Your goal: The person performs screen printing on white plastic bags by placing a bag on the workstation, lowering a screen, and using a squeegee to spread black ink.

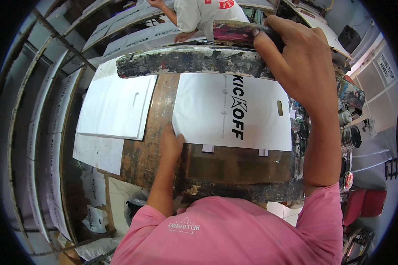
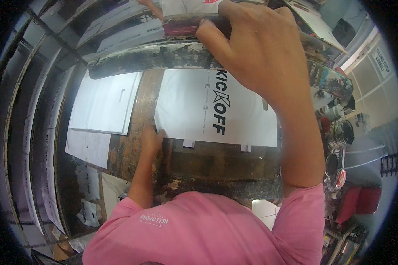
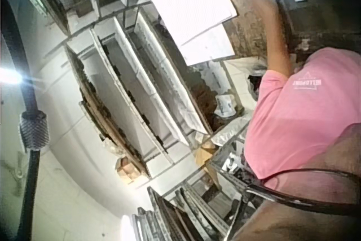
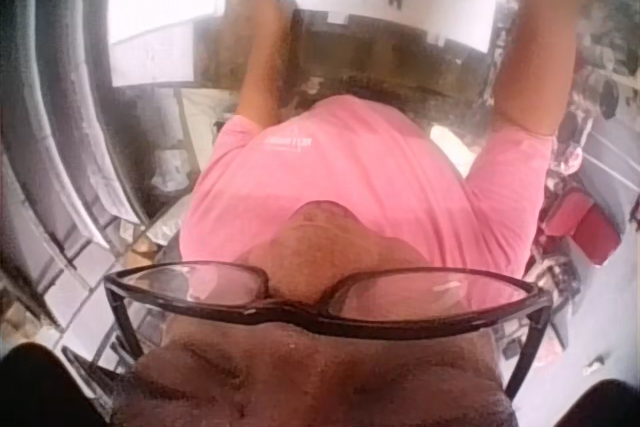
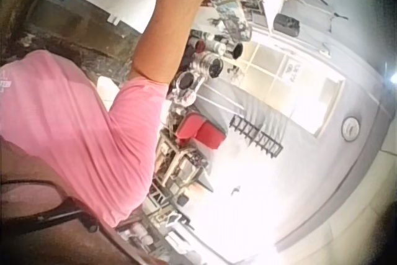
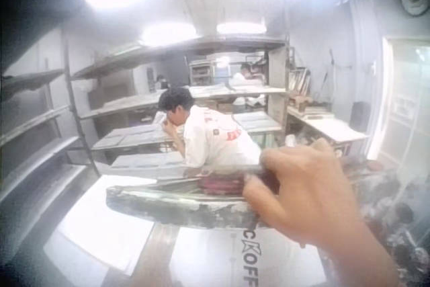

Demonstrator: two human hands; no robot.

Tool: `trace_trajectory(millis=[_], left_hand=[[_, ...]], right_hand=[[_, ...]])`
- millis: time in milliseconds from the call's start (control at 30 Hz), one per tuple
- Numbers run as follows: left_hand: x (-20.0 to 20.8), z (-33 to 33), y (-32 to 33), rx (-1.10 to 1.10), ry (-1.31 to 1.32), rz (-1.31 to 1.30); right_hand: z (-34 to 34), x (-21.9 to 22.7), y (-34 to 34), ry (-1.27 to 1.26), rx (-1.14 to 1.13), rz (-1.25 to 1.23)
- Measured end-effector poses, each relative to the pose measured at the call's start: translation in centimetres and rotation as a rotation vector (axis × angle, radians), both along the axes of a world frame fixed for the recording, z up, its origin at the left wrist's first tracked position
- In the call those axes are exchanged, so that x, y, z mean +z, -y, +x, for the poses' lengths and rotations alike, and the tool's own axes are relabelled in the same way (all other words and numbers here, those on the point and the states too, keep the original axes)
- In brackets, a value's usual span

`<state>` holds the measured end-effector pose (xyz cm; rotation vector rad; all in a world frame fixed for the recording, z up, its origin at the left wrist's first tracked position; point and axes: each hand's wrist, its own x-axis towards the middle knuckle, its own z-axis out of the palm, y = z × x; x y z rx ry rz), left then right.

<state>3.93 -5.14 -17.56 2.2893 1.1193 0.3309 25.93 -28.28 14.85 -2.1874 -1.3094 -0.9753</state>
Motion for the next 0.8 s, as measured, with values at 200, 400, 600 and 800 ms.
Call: trace_trajectory(millis=[200,400,600,800], left_hand=[[0.0,-0.8,1.1,0.064,0.253,0.094],[1.7,-0.6,1.4,0.102,0.302,0.130],[2.4,-0.4,1.6,-0.009,0.197,0.404],[3.6,0.8,1.3,-0.037,0.407,0.585]], right_hand=[[-0.2,0.3,0.1,-0.127,0.039,-0.064],[0.3,0.3,-0.2,-0.070,0.038,-0.017],[0.6,0.2,-0.3,0.061,0.054,0.003],[-0.9,0.9,-0.5,-0.113,-0.026,0.014]])
